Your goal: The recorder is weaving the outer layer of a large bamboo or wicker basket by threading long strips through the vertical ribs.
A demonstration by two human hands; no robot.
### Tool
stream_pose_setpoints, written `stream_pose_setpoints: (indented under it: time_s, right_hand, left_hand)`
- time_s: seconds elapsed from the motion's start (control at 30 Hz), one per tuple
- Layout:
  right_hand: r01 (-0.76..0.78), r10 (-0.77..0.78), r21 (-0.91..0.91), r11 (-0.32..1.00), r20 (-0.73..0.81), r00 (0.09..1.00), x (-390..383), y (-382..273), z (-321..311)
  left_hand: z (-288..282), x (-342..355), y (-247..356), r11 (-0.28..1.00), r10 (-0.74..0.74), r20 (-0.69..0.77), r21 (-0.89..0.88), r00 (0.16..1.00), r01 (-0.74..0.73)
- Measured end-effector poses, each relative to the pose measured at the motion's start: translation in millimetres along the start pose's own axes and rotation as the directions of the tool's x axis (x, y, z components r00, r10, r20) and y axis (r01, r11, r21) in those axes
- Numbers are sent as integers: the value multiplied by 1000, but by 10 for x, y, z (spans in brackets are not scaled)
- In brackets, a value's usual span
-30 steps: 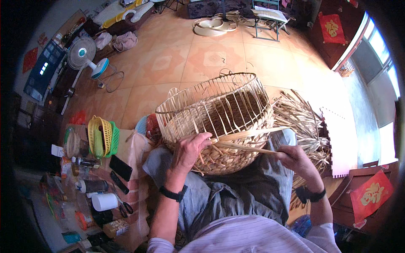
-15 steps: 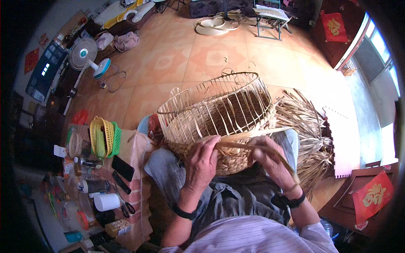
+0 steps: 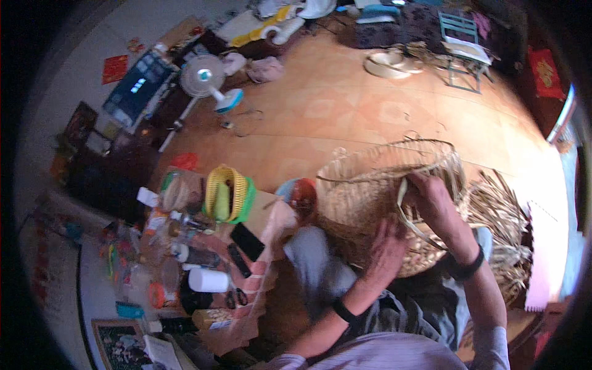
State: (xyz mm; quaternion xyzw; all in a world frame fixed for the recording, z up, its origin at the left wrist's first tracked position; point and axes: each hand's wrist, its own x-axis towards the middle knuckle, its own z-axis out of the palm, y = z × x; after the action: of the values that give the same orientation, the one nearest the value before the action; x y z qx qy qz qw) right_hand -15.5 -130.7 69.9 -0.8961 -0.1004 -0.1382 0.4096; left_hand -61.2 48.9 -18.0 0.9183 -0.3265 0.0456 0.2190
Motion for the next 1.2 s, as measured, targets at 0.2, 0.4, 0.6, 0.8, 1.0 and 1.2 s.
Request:
stream_pose_setpoints:
  time_s: [0.2,0.4,0.6,0.8,1.0,1.2]
  right_hand:
    - [248,-259,-375,893,22,966,-177,-29,248]
    - [109,-99,-222,969,55,994,-77,129,267]
    - [-231,259,356,906,-32,965,-536,348,218]
    - [-433,480,644,631,115,870,-1193,682,-297]
    - [-581,525,695,423,334,782,-1605,516,-325]
    - [-578,521,304,757,253,816,-1220,48,-196]
  left_hand:
    - [377,-123,-174,999,-27,-102,-45,994,23]
    - [137,142,-116,994,98,-230,-22,968,-106]
    - [-42,224,23,940,-223,4,-265,975,216]
    - [3,210,-57,988,-65,-300,-152,952,20]
    - [-166,191,-23,941,-59,-144,-339,988,7]
    - [-1284,161,206,643,-160,-116,-765,980,14]
